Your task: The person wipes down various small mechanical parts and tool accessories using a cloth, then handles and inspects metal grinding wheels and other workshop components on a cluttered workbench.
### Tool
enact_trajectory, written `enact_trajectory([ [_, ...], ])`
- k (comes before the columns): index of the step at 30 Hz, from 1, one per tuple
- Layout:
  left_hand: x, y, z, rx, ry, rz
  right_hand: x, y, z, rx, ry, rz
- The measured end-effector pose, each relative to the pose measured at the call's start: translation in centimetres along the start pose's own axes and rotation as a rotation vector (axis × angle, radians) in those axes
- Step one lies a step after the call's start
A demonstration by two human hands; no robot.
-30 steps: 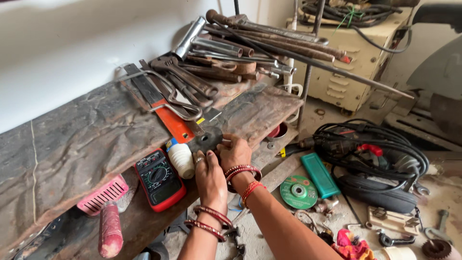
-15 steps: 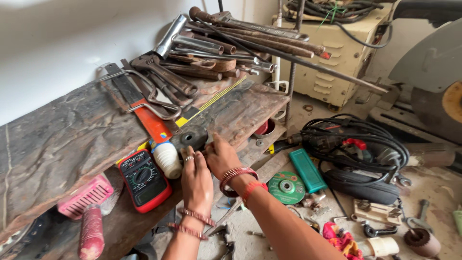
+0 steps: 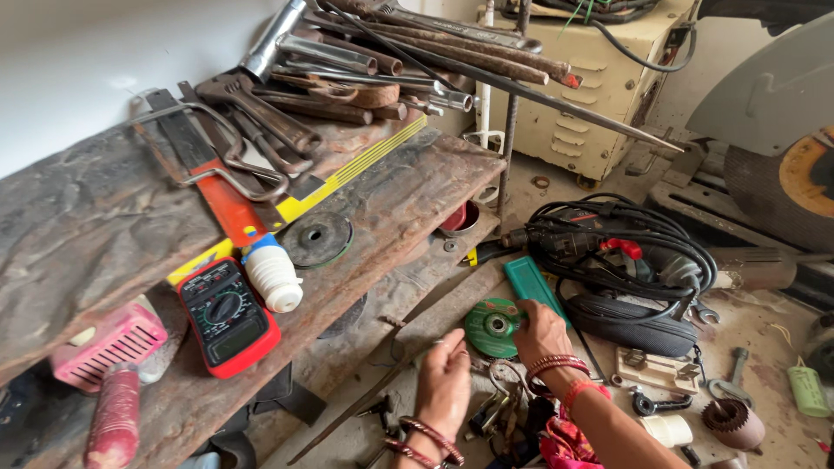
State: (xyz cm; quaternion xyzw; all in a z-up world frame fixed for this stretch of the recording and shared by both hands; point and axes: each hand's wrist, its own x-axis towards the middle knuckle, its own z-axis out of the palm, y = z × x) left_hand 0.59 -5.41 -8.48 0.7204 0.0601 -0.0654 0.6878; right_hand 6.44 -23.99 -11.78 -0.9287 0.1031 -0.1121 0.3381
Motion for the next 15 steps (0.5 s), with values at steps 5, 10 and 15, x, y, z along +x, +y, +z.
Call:
enact_trajectory([
  [5, 3.2, -3.1, 3.7, 0.189, 0.010, -0.135, -0.3, -0.1, -2.2, -0.193, -0.333, -0.257],
  [10, 5.9, -3.1, 6.0, -0.037, 0.033, -0.212, 0.6, -2.5, -4.8, -0.255, -0.398, -0.158],
  [15, 5.2, -2.2, 6.6, -0.125, 0.058, -0.292, 0.2, -2.2, -5.8, -0.211, -0.282, -0.224],
])
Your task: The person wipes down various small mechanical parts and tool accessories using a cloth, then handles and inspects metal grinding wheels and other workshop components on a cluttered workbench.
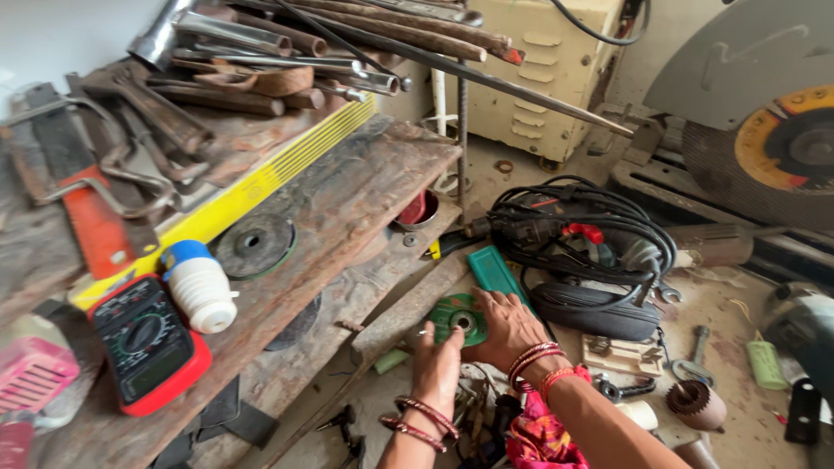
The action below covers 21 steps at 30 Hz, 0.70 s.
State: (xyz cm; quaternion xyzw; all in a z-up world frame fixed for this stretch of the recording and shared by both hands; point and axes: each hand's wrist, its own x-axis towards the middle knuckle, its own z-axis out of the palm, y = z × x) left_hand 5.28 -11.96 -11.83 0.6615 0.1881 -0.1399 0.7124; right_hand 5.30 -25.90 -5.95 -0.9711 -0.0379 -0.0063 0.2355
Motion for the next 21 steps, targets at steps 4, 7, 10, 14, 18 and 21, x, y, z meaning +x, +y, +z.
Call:
enact_trajectory([
  [4, 0.6, -1.4, -0.8, -0.260, 0.009, 0.092, -0.4, 0.8, 0.6, 0.015, 0.125, -0.067],
  [7, 0.9, -2.1, -1.4, -0.271, 0.060, 0.173, -0.1, 2.0, 1.2, 0.150, 0.230, -0.047],
  [10, -0.5, -1.8, -1.4, -0.319, -0.067, 0.256, 0.3, 3.4, 1.4, 0.440, 0.229, 0.003],
  [14, -3.8, 0.0, -0.4, -0.119, 0.008, 0.197, -0.5, 4.0, -0.7, 0.586, 0.093, -0.029],
  [18, -6.8, 1.6, -1.0, -0.228, -0.020, 0.219, -3.1, 3.8, -3.2, 0.617, 0.039, -0.078],
  [21, -8.5, 1.2, -2.3, -0.139, 0.085, 0.221, -8.2, 3.5, -4.3, 0.389, 0.199, -0.274],
])
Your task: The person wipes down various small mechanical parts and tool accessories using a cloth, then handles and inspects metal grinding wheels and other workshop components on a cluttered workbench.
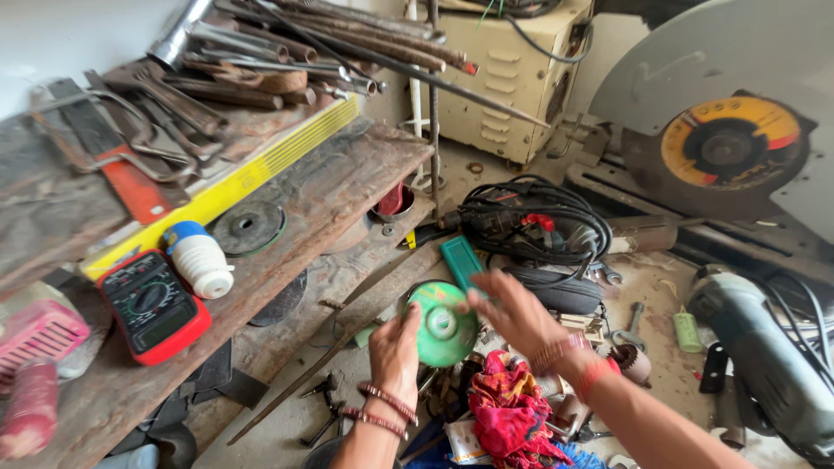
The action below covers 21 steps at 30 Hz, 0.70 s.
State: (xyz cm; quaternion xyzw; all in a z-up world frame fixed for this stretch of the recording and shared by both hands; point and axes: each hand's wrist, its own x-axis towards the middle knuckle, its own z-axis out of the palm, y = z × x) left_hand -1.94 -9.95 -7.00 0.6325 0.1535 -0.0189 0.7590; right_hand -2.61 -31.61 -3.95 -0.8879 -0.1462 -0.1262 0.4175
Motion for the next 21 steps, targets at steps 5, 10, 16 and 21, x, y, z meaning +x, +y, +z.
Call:
enact_trajectory([
  [5, -4.7, -1.1, -3.5, -0.172, 0.050, -0.072, -10.9, -4.9, -1.0, -0.231, -0.498, 0.220],
  [10, -9.2, 0.0, -6.1, -0.379, -0.032, -0.221, -14.2, -1.6, -1.3, -0.132, -0.338, 0.004],
  [16, -11.2, 0.3, -6.8, -0.406, -0.125, -0.194, -11.0, -4.8, -6.1, 0.448, -0.092, 0.486],
  [21, -14.7, 2.7, -3.1, -0.469, -0.292, -0.216, -9.7, -11.5, -5.8, 0.815, 0.058, 0.468],
])
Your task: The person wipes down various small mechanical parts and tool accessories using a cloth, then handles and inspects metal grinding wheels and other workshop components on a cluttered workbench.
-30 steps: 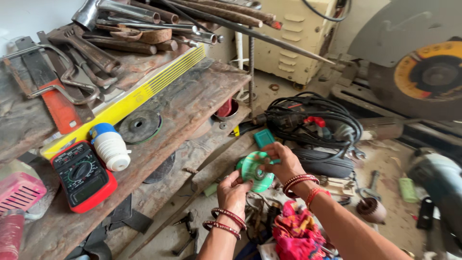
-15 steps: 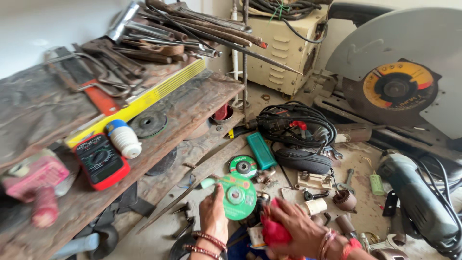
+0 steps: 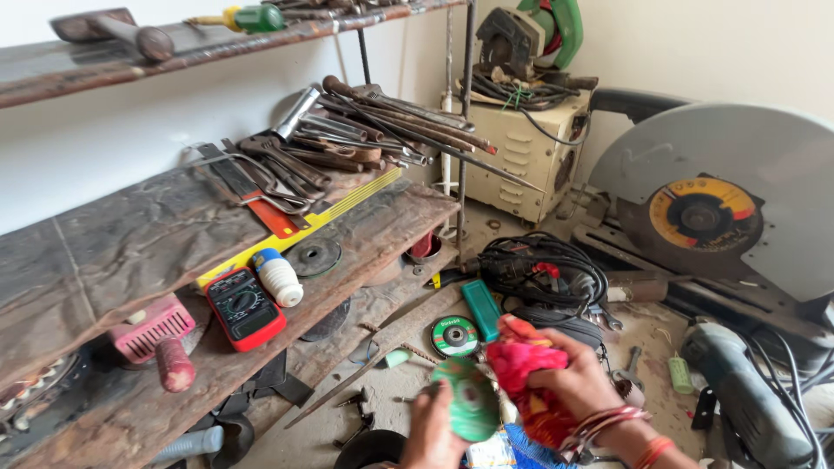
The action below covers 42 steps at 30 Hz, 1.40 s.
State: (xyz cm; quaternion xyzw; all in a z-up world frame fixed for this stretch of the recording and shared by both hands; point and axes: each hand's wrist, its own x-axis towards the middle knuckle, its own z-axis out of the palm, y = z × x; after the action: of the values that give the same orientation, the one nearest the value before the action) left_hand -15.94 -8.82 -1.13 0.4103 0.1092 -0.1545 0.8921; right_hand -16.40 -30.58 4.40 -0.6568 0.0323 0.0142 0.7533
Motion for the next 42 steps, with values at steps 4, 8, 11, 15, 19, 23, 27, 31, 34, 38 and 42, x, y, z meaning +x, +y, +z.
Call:
enact_trajectory([
  [4, -1.7, 0.8, 4.2, -0.055, -0.060, -0.002, -2.9, -1.1, 6.2, -0.180, -0.042, -0.175],
  [8, -2.5, 2.4, 4.7, -0.191, -0.194, -0.039, -5.9, -2.4, 8.5, -0.749, -0.146, -0.824],
  [11, -2.8, 0.9, 4.0, -0.253, -0.246, 0.022, -5.6, -3.1, 9.1, -0.950, 0.012, -0.714],
  [15, -2.3, -1.1, 4.5, -0.290, -0.240, -0.042, -2.3, -3.6, 7.4, -0.810, 0.288, -0.295],
  [19, -2.6, -1.0, 3.7, -0.312, -0.387, -0.051, 2.9, -0.9, 1.7, -0.800, 0.368, 0.081],
  [23, -2.5, 0.5, 1.8, -0.207, -0.253, 0.012, 4.3, 0.9, -1.7, -0.282, 0.257, 0.133],
  [27, -1.8, 0.2, 2.0, -0.167, -0.094, 0.148, 1.7, -1.5, 1.7, 0.619, -0.161, 0.419],
  [31, -1.2, 0.9, 4.8, -0.023, 0.047, 0.017, 0.2, -2.4, 6.0, 0.567, -0.106, 0.397],
  [34, -4.3, 3.3, 6.8, -0.130, 0.019, -0.153, -0.7, -4.0, 9.3, 0.080, 0.088, -0.016],
  [38, -5.5, 6.4, 8.7, -0.137, -0.051, -0.107, -4.6, -5.9, 12.0, -0.634, 0.181, -0.555],
  [42, -5.6, 6.5, 7.4, -0.237, -0.111, -0.069, -5.4, -6.9, 12.7, -0.822, 0.118, -0.651],
])
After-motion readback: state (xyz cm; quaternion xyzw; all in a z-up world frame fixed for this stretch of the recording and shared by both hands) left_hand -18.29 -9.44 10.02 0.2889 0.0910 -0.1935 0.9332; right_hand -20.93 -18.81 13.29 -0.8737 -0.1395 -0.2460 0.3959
